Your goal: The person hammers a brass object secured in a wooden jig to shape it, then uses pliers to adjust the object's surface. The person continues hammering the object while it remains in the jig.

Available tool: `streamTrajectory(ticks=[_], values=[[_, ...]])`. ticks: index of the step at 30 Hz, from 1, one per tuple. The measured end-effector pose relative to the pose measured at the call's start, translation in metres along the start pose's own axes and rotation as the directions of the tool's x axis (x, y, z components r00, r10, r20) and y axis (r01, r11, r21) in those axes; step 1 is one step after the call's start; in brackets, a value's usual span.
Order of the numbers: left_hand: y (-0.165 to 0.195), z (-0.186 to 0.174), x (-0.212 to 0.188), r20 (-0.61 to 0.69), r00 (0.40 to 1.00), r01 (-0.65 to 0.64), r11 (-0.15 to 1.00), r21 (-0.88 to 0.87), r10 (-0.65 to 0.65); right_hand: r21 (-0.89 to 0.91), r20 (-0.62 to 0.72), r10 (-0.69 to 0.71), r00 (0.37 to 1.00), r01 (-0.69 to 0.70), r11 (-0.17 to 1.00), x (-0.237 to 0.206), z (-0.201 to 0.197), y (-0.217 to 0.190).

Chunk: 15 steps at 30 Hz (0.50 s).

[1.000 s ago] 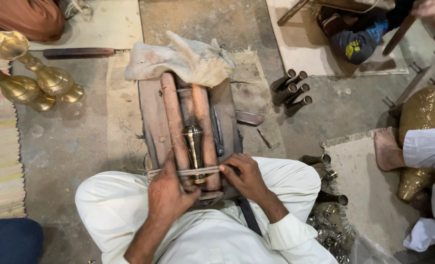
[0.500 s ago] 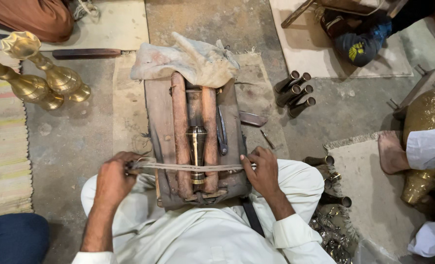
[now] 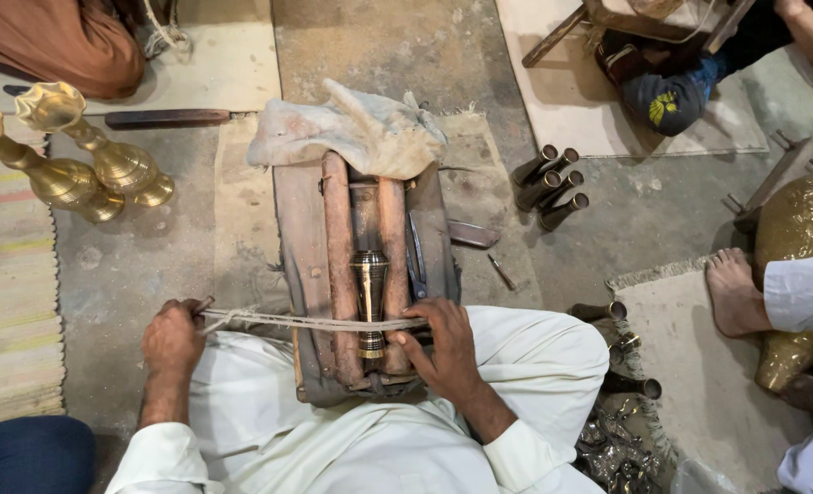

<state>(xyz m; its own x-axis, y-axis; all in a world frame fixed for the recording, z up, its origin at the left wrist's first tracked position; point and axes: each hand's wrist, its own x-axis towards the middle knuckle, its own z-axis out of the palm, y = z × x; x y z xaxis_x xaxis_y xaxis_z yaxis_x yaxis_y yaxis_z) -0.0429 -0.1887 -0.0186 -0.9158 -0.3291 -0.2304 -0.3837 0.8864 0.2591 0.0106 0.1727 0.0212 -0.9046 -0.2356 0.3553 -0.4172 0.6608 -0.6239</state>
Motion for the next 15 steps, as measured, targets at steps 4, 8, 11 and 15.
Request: streamTrajectory(ticks=[4,8,11,15], values=[[0.021,0.006,0.012,0.268,0.949,-0.062,0.931,-0.36,0.167,-0.016,0.004,-0.043,0.999,0.043,0.999,0.002,-0.002,0.001],[0.075,0.04,0.037,0.249,0.742,-0.397,0.707,-0.585,0.622,-0.02,0.04,-0.05,0.998,0.051,0.999,0.002,-0.001,0.002],[0.101,0.062,0.047,0.44,0.782,-0.114,0.796,-0.595,0.441,-0.012,0.057,-0.035,0.998,0.036,0.999,0.002,-0.001,0.004],[0.107,0.075,0.044,0.42,0.867,0.422,0.054,-0.905,0.268,-0.001,0.042,-0.023,0.999,0.023,1.0,0.002,-0.001,0.004]])
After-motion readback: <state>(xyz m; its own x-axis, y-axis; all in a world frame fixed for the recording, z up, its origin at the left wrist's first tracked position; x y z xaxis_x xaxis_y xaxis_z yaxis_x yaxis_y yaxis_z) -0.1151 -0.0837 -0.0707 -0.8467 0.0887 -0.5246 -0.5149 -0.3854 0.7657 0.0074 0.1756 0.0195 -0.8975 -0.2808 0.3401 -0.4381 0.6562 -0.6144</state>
